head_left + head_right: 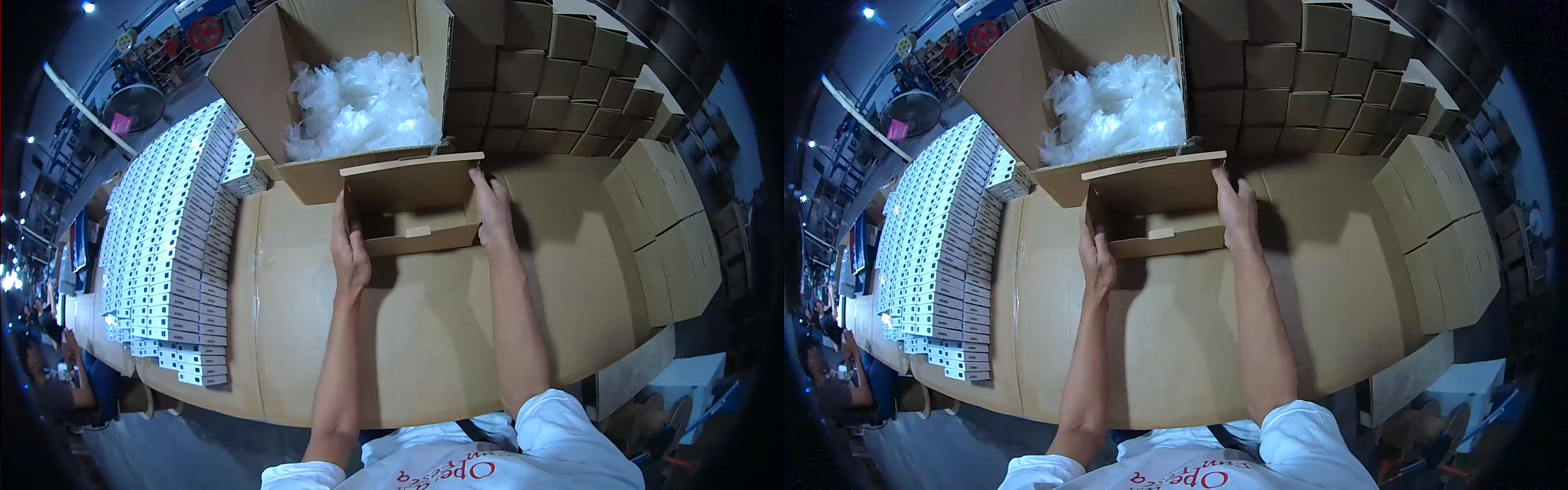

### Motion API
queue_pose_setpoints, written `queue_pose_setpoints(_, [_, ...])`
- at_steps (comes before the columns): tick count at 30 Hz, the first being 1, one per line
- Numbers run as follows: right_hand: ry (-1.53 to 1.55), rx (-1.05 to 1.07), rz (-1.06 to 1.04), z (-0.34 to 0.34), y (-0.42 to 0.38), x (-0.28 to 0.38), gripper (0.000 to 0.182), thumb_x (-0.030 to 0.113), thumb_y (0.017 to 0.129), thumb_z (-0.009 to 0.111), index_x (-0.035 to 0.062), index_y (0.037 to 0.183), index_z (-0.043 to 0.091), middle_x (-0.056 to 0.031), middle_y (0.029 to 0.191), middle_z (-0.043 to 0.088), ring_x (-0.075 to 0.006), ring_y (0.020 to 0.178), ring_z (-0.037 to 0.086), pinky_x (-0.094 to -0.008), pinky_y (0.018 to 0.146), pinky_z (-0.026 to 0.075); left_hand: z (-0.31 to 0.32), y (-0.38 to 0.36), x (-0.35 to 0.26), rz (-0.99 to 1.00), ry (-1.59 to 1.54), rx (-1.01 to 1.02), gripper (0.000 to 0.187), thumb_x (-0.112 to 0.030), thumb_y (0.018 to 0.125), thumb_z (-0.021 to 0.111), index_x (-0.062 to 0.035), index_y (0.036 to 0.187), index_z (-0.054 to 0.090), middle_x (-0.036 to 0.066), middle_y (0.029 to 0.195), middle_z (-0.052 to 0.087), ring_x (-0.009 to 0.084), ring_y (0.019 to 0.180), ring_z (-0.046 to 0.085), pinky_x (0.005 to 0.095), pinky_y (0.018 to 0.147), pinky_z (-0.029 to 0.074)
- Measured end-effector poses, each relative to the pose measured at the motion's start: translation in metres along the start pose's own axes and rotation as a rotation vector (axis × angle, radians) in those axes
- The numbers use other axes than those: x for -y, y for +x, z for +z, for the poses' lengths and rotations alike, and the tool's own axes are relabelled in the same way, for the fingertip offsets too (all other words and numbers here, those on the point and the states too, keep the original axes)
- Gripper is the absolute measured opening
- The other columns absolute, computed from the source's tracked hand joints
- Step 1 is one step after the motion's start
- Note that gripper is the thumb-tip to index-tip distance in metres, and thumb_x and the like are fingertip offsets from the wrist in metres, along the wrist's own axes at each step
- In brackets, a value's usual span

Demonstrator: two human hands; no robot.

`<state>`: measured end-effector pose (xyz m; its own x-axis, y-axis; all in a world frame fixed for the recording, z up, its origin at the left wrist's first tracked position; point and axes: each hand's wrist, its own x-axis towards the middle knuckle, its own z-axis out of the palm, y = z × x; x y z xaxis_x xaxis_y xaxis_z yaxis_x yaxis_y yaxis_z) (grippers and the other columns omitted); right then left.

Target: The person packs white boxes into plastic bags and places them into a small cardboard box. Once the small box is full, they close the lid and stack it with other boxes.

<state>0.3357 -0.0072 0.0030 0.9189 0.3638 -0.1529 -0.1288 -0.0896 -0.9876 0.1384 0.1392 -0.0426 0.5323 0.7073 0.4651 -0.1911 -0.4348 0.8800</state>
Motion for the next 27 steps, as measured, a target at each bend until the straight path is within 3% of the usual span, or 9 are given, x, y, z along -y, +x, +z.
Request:
queue_pose_setpoints(6, [-0.052,-0.071,0.079,0.008,0.03,-0.016,0.085,0.058,0.091,0.064,-0.0071,0.144,0.048,-0.0268,0.145,0.053,-0.0364,0.137,0.05,-0.0437,0.112,0.04,-0.005,0.012,-0.016,-0.058,0.047,0.004,0.049,0.004,0.097,0.038,0.0003,0.145,0.039,0.023,0.151,0.045,0.0334,0.141,0.043,0.039,0.119,0.03])
queue_pose_setpoints(9, [-0.075,-0.126,0.142,0.012,0.027,-0.012,0.093,0.06,0.09,0.064,-0.008,0.149,0.041,-0.0302,0.145,0.051,-0.0398,0.138,0.048,-0.0445,0.113,0.04,-0.003,0.01,0.002,0.083,-0.041,0.021,0.051,0.004,0.095,0.039,0.0001,0.145,0.038,0.024,0.15,0.044,0.0346,0.142,0.041,0.041,0.119,0.03])
queue_pose_setpoints(12, [-0.304,-0.258,0.066,0.023,0.005,0.007,0.089,0.06,0.09,0.064,-0.0067,0.145,0.046,-0.0318,0.139,0.056,-0.0425,0.132,0.053,-0.0453,0.11,0.043,-0.006,0.006,0.003,0.068,0.029,0.058,0.052,0.003,0.093,0.04,0.0012,0.145,0.037,0.024,0.15,0.042,0.0359,0.143,0.04,0.0428,0.12,0.029])
queue_pose_setpoints(15, [-0.335,-0.339,0.001,0.028,-0.001,0.011,0.074,0.056,0.091,0.067,-0.0039,0.134,0.057,-0.0224,0.128,0.065,-0.0376,0.118,0.062,-0.0434,0.099,0.048,-0.009,0.017,-0.005,-0.027,0.063,0.114,0.052,0.001,0.092,0.042,0.0026,0.145,0.038,0.024,0.15,0.041,0.0362,0.142,0.042,0.0427,0.12,0.028])
queue_pose_setpoints(16, [-0.309,-0.314,-0.109,0.026,0.003,0.002,0.068,0.055,0.095,0.061,-0.0024,0.131,0.055,-0.0299,0.122,0.065,-0.0443,0.118,0.062,-0.0484,0.099,0.049,-0.012,0.023,-0.007,-0.033,0.124,0.154,0.054,-0.001,0.093,0.043,0.0021,0.147,0.039,0.022,0.151,0.041,0.0356,0.143,0.04,0.0419,0.12,0.028])
queue_pose_setpoints(19, [-0.239,-0.252,-0.368,0.017,-0.001,-0.017,0.051,0.045,0.104,0.051,-0.0016,0.125,0.053,-0.0284,0.116,0.066,-0.0445,0.11,0.064,-0.0503,0.09,0.049,-0.008,0.035,0.007,0.048,0.137,0.105,0.055,-0.006,0.095,0.045,0.0012,0.149,0.039,0.02,0.152,0.041,0.0344,0.144,0.037,0.0412,0.121,0.027])
queue_pose_setpoints(20, [-0.231,-0.231,-0.421,0.016,-0.006,-0.023,0.039,0.035,0.109,0.042,-0.0007,0.12,0.051,-0.0261,0.111,0.066,-0.0417,0.103,0.065,-0.0497,0.086,0.048,-0.006,0.036,0.008,0.03,0.133,0.109,0.056,-0.009,0.097,0.044,0.0003,0.152,0.038,0.018,0.154,0.039,0.0333,0.146,0.034,0.0405,0.121,0.026])
queue_pose_setpoints(23, [-0.149,-0.196,-0.611,0.013,-0.009,-0.038,0.04,0.036,0.109,0.043,-0.0012,0.12,0.049,-0.0237,0.109,0.065,-0.0389,0.102,0.063,-0.0471,0.088,0.048,0.001,0.033,0.009,-0.019,-0.042,0.085,0.057,-0.01,0.098,0.043,-0.0014,0.154,0.037,0.018,0.154,0.039,0.0323,0.146,0.035,0.0401,0.122,0.024])
queue_pose_setpoints(27, [-0.154,-0.157,-0.828,0.015,0.01,-0.037,0.038,0.035,0.109,0.043,-0.0021,0.118,0.048,-0.0218,0.115,0.059,-0.0356,0.106,0.058,-0.0445,0.094,0.045,0.003,0.033,0.01,0.012,0.001,0.07,0.057,-0.008,0.097,0.042,-0.0028,0.154,0.037,0.018,0.152,0.039,0.0327,0.144,0.037,0.0409,0.121,0.028])
